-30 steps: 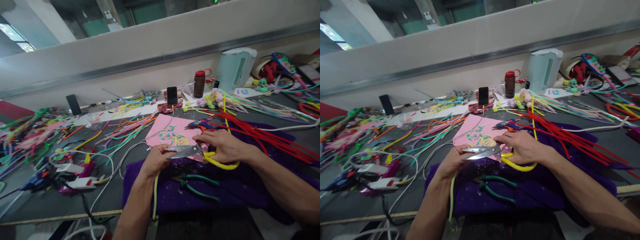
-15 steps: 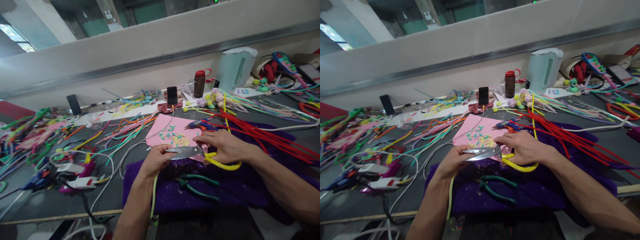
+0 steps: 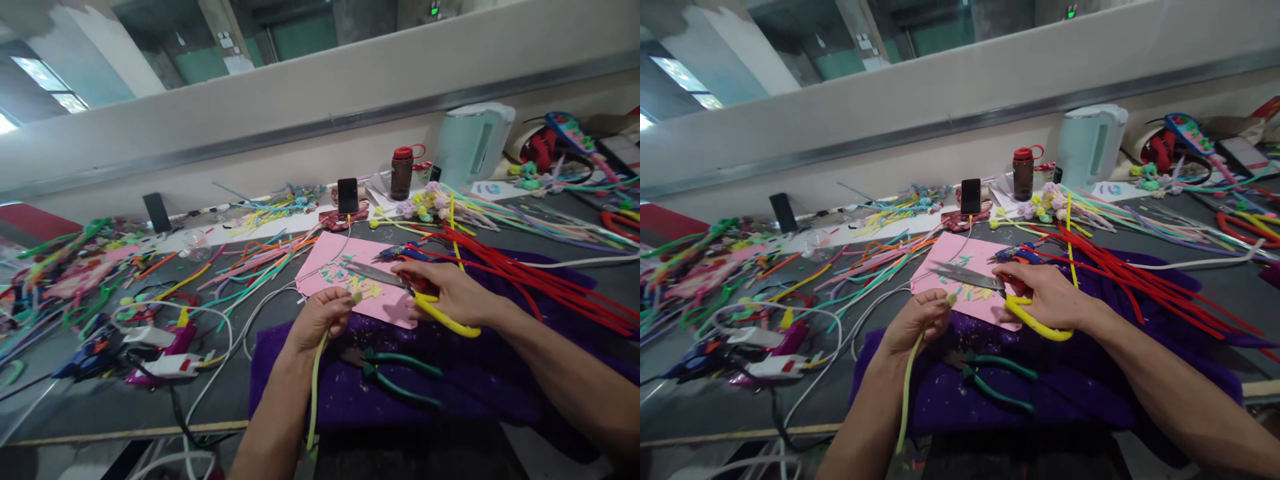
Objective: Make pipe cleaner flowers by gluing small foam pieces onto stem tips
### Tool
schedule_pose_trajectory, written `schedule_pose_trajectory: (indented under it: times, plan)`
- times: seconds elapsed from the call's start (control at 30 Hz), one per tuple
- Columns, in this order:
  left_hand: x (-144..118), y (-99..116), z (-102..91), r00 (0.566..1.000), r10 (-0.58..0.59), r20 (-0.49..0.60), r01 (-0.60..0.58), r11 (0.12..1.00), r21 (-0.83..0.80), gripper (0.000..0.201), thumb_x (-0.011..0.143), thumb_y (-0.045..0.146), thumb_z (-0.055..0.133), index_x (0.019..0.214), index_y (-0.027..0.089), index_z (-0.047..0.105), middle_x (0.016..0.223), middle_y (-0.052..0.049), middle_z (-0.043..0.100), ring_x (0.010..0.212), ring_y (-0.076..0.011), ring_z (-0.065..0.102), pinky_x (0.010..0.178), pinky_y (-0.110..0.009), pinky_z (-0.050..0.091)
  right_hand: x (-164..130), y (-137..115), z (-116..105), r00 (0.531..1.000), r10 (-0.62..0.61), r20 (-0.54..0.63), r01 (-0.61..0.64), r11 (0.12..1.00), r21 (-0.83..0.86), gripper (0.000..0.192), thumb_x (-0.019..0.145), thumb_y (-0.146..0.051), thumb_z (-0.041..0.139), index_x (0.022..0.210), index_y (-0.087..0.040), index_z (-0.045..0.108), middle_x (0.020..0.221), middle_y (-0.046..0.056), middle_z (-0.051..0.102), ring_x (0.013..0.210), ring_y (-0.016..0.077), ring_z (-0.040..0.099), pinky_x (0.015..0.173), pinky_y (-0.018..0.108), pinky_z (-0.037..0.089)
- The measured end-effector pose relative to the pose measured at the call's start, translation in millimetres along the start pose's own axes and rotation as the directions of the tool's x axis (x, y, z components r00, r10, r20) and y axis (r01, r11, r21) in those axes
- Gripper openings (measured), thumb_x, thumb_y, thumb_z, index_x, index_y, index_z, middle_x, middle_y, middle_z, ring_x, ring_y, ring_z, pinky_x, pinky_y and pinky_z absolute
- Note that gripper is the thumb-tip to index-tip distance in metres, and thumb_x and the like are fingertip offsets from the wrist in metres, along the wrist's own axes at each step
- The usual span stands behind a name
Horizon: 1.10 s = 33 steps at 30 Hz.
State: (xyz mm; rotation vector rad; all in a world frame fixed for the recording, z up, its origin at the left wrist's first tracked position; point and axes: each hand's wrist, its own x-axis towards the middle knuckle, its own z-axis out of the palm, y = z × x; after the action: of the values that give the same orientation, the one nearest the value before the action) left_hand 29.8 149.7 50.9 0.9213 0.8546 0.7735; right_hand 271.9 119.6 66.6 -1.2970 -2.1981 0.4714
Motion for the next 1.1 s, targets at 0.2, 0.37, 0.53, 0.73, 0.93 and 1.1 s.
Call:
schedule_pose_trajectory:
  times: [0.2,0.37,0.53,0.73,0.93,1.1]
  plan:
    - [1.1,-1.3,3.0,0.992,0.119,-0.049,-0.128,0.925,-0.357,0.022,0.064,0.023,0.07,0.073,0.014,0.052,0.061,0.003,0.051,0.047,-0.0031,0.046,0.035,-0.009,0.031,1.0,-7.7,18.9,0.993,0.075,-0.091,-0.071,0.997,0.043,0.058,0.072,-0.045,0.061,0.121,-0.02,0.044,0.077,0.001,0.057,0.059,0.0128,0.049,0.052,0.023,0.038]
    - [0.2,-4.6,9.4,0.992,0.107,-0.07,-0.127,0.891,-0.436,0.019,0.066,0.022,0.07,0.077,0.013,0.056,0.064,0.002,0.053,0.052,-0.0039,0.05,0.037,-0.01,0.035,-0.4,-9.6,38.2,0.986,0.025,-0.164,-0.027,1.0,-0.009,0.06,0.07,-0.04,0.062,0.122,-0.021,0.04,0.094,0.005,0.059,0.065,0.0133,0.053,0.058,0.026,0.043]
    - [-1.5,-8.9,18.2,0.986,0.15,-0.077,-0.169,0.886,-0.432,0.018,0.066,0.02,0.069,0.08,0.014,0.059,0.066,0.001,0.057,0.056,-0.0066,0.054,0.039,-0.013,0.038,-2.0,-17.0,48.4,0.97,-0.022,-0.241,-0.004,0.994,-0.105,0.06,0.071,-0.041,0.061,0.122,-0.02,0.04,0.104,0.007,0.059,0.076,0.0173,0.057,0.064,0.028,0.046]
    - [-2.3,-11.5,24.1,0.98,0.175,-0.093,-0.198,0.861,-0.468,0.022,0.06,0.019,0.074,0.076,0.015,0.06,0.067,0.001,0.059,0.057,-0.0085,0.056,0.038,-0.014,0.038,0.2,-18.1,55.6,0.966,-0.009,-0.258,-0.022,0.993,-0.117,0.057,0.073,-0.041,0.059,0.122,-0.019,0.04,0.1,0.008,0.059,0.082,0.0195,0.058,0.068,0.031,0.047]
    - [-4.1,-11.9,25.3,0.983,0.163,-0.087,-0.185,0.86,-0.475,0.025,0.058,0.022,0.076,0.074,0.014,0.06,0.068,0.001,0.06,0.056,-0.0086,0.055,0.037,-0.014,0.037,3.1,-19.5,59.5,0.965,-0.024,-0.261,0.008,0.998,-0.064,0.056,0.073,-0.038,0.06,0.122,-0.018,0.039,0.095,0.007,0.059,0.079,0.0182,0.057,0.065,0.029,0.046]
    - [-4.7,-12.5,27.0,0.976,0.183,-0.116,-0.216,0.866,-0.451,0.024,0.059,0.025,0.076,0.073,0.014,0.059,0.068,0.001,0.06,0.055,-0.0083,0.055,0.037,-0.014,0.037,4.3,-22.0,60.1,0.964,-0.046,-0.26,0.041,0.999,-0.026,0.056,0.073,-0.036,0.061,0.122,-0.018,0.039,0.094,0.007,0.059,0.077,0.0174,0.057,0.065,0.029,0.047]
